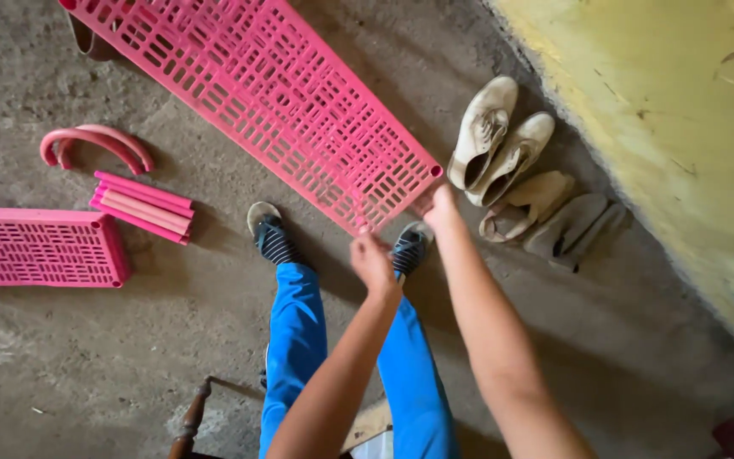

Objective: The user is assembling a pink plastic multi-tier rack.

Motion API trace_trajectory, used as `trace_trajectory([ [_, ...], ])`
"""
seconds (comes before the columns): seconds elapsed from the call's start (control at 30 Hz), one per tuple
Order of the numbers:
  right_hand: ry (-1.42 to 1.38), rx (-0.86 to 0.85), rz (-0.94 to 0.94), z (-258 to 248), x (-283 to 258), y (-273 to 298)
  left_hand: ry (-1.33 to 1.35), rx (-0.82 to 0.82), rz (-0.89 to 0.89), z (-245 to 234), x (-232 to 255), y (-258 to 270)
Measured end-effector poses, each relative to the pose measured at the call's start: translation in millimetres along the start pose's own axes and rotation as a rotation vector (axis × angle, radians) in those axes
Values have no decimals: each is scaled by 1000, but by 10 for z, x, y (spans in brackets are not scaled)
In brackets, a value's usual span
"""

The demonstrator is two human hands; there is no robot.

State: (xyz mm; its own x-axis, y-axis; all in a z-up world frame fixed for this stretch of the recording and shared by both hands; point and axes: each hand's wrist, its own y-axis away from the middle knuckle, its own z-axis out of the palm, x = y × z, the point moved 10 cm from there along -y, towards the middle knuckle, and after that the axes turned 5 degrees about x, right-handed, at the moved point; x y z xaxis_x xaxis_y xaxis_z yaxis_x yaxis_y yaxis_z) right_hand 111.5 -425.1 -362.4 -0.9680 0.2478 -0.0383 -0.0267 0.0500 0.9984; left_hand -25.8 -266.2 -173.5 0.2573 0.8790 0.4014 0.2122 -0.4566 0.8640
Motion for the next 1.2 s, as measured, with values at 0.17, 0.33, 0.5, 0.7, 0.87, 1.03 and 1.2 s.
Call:
trace_trajectory([
  [0.17,-4,109,-5,229,-803,293,167,-279,-333,928,109,627],
  [0.33,213,34,269,489,-625,246,467,-340,-503,1485,69,508],
  [0.5,304,-53,223,596,-531,-308,635,-197,-461,1500,-98,228],
  [0.7,352,-166,331,809,-456,-55,593,-209,-365,1364,-82,315],
  [0.87,260,-163,398,427,-357,-928,540,-218,-375,1268,108,406],
  [1.03,260,-25,434,193,-339,-1018,511,-239,-413,1287,132,472],
  [1.2,476,-64,295,590,-487,-348,486,-267,-453,1337,93,497],
])
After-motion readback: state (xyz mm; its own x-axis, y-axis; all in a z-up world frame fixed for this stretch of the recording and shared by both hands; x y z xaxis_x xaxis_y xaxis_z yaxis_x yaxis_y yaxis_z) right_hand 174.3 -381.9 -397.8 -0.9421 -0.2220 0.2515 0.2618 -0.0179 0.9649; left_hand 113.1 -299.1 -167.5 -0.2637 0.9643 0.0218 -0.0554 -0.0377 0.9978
